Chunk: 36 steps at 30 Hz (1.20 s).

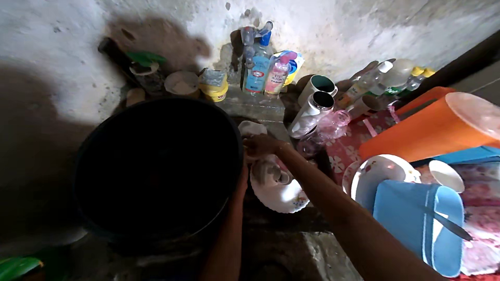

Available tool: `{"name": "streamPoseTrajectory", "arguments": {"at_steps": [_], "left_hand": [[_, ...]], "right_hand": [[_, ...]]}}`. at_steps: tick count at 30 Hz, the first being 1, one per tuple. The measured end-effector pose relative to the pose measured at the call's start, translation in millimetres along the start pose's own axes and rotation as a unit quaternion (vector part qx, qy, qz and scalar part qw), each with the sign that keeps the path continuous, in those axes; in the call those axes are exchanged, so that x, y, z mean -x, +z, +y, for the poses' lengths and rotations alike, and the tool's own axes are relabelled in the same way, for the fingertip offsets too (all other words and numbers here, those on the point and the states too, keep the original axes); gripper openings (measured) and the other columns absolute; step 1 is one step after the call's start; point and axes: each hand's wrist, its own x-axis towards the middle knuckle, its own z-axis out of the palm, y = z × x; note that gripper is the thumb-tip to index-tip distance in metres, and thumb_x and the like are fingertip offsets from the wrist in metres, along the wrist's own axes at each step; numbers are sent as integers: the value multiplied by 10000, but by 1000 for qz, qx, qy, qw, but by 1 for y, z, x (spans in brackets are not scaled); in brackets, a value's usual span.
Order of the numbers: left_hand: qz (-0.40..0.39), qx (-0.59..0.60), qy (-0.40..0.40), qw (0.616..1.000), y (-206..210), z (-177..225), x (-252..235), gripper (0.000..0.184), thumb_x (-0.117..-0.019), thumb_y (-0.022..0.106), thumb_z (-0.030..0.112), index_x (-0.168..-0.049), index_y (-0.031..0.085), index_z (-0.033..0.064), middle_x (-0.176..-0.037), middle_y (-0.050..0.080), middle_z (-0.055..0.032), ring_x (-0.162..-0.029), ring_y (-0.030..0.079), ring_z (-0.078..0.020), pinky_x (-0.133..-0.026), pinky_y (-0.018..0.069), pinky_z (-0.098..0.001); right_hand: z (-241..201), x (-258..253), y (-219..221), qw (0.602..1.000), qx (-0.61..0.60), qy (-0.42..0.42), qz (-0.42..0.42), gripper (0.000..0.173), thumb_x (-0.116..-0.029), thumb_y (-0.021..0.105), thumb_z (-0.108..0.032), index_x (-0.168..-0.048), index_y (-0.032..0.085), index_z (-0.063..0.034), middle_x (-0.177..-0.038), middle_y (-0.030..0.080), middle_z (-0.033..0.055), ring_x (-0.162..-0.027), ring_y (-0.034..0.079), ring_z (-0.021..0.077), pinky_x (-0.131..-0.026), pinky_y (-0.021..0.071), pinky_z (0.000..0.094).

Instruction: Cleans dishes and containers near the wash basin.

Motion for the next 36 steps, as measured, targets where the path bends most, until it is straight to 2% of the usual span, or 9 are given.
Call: {"name": "streamPoseTrajectory", "arguments": {"at_steps": [4,7,11,16,20,23,26,31,36], "left_hand": [[6,20,-85,996,6,47,13,494,-1091,437,105,-1532,299,-72,-1451,468,-276,-1228,553,-264,-1009,493,-365],[2,41,-82,996,4,10,-1,537,-1094,447,148,-1564,260,-32,-1467,463,-265,-1222,570,-268,-992,513,-386],[-14,80,-52,995,1,-43,-24,562,-1109,416,245,-1569,233,-21,-1448,472,-255,-1184,616,-258,-919,578,-392],[4,106,-112,988,11,50,19,529,-1082,431,95,-1552,233,-47,-1413,481,-286,-1152,596,-268,-922,539,-372],[-25,103,-116,988,7,55,22,486,-1088,409,67,-1539,260,-36,-1385,494,-266,-1126,595,-252,-914,541,-371],[-29,107,-97,989,6,47,18,498,-1097,405,88,-1549,240,-40,-1433,474,-268,-1202,580,-264,-964,534,-377],[-25,112,-94,989,8,58,23,481,-1086,417,61,-1530,276,-59,-1396,492,-277,-1156,594,-258,-937,536,-366],[22,128,-84,988,16,71,31,475,-1076,403,26,-1522,285,-88,-1389,469,-338,-1098,607,-314,-870,555,-369],[-9,79,-177,981,10,124,47,431,-1115,345,60,-1515,297,-92,-1445,443,-317,-1163,571,-294,-950,500,-350]], "right_hand": [[3,-32,4,992,42,104,59,447,-1100,464,-338,-1396,602,-33,-1351,624,262,-1286,574,448,-1070,396,679],[-10,-33,8,990,47,115,67,358,-1069,530,-218,-1356,618,-23,-1319,635,263,-1255,591,451,-1013,449,668],[-37,3,-2,1000,-10,-10,-11,336,-991,622,-32,-1319,647,40,-1254,658,272,-1167,623,405,-1045,453,552],[-22,-18,4,998,30,50,37,375,-1023,618,-166,-1357,601,3,-1328,619,276,-1260,578,454,-1038,426,669],[-23,-37,14,975,138,155,81,485,-1055,546,-298,-1479,523,-64,-1366,611,275,-1323,508,516,-1081,311,743],[-33,-36,19,958,174,212,83,431,-1018,595,-276,-1390,600,-58,-1353,608,261,-1212,565,522,-978,373,766],[-47,-26,5,954,145,260,38,488,-1014,607,-297,-1409,551,-16,-1374,586,273,-1215,581,502,-969,386,758],[-45,-9,-8,986,22,167,-9,382,-1005,659,-226,-1294,615,19,-1232,657,269,-1163,630,445,-970,468,664],[-17,-14,1,986,4,159,52,459,-1011,650,-242,-1413,569,-36,-1292,629,302,-1225,587,495,-1020,441,667]]}}
